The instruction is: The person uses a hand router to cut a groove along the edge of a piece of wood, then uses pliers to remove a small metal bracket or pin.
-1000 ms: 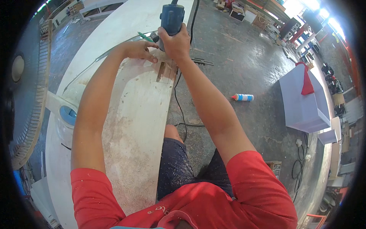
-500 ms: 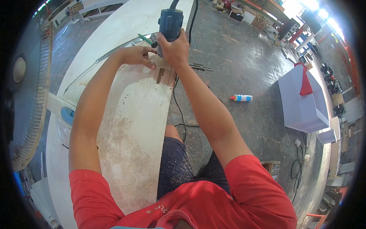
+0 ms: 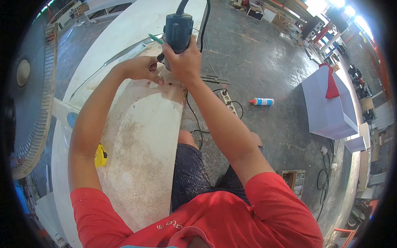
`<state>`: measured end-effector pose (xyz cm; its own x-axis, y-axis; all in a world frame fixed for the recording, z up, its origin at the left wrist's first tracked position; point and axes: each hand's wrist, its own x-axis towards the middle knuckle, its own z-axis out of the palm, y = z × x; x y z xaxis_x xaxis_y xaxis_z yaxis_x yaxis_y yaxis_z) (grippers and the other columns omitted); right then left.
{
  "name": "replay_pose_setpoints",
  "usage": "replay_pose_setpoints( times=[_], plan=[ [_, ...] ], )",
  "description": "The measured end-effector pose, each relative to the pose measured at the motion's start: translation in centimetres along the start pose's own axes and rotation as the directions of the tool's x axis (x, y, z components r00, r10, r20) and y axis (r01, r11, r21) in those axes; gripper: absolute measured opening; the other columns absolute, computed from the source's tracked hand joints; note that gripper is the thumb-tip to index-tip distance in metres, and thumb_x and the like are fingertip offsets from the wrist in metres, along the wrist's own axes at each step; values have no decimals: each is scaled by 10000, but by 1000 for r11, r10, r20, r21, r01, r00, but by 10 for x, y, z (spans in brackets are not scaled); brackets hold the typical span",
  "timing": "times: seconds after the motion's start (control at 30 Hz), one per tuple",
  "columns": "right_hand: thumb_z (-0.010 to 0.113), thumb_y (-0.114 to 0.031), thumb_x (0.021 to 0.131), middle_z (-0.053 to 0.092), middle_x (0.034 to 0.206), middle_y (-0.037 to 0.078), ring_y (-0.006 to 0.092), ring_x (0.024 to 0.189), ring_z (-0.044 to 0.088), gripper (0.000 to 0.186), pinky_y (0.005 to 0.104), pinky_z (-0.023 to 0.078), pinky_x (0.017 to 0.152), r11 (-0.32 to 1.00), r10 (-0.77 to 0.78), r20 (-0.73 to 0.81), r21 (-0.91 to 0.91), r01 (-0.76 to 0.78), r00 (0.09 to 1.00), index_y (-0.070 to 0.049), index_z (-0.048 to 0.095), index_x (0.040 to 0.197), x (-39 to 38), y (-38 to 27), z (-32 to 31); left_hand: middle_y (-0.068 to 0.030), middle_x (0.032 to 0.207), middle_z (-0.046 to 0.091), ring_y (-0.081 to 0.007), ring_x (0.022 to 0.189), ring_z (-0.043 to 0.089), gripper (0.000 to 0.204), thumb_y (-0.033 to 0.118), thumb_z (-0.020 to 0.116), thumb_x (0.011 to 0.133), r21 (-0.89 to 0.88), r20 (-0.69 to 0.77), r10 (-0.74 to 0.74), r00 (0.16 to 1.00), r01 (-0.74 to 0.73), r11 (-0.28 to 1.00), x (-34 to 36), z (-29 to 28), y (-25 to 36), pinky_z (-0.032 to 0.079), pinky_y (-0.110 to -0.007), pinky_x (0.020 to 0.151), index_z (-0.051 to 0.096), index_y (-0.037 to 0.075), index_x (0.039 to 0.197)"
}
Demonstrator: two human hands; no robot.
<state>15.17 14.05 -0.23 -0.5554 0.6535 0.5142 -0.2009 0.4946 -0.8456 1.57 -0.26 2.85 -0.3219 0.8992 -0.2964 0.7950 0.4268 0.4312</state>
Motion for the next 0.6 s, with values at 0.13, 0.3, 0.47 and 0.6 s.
replay_pose_setpoints(
  times=[0.13,0.3,0.47,0.6],
  plan=[
    [816,-428,821,751,1062,215,358,980,754,598,439,580,880,998,28,25,48,-29,999,-4,633,1200,-6,-5,-2,-48,824,622,-205,813,626,1061,663,899,706,-7,3,18,1000,-18,1000,-8,3,-1,452,-351,723,557,64,1513],
    [815,-420,819,752,1071,207,360,992,751,608,435,575,885,999,41,17,19,-42,999,-6,630,1225,-13,-12,-3,-41,788,601,-202,780,610,1056,662,899,710,-1,-11,20,1000,-20,1000,-17,8,2,446,-356,710,560,52,1502],
    [822,-408,814,758,1057,201,354,973,754,604,432,575,879,999,32,11,37,-33,999,3,629,1212,-14,-8,-1,-32,759,565,-200,741,584,1017,599,918,724,-25,-23,57,998,-58,998,-21,9,2,431,-362,681,561,32,1488],
    [833,-404,806,766,990,190,347,916,762,604,427,582,852,999,-11,-6,43,11,1000,12,623,1191,-18,-7,-1,-29,720,535,-189,689,556,1003,578,919,734,-50,-35,99,994,-100,994,-19,15,-1,424,-365,655,554,20,1484]
  ],
)
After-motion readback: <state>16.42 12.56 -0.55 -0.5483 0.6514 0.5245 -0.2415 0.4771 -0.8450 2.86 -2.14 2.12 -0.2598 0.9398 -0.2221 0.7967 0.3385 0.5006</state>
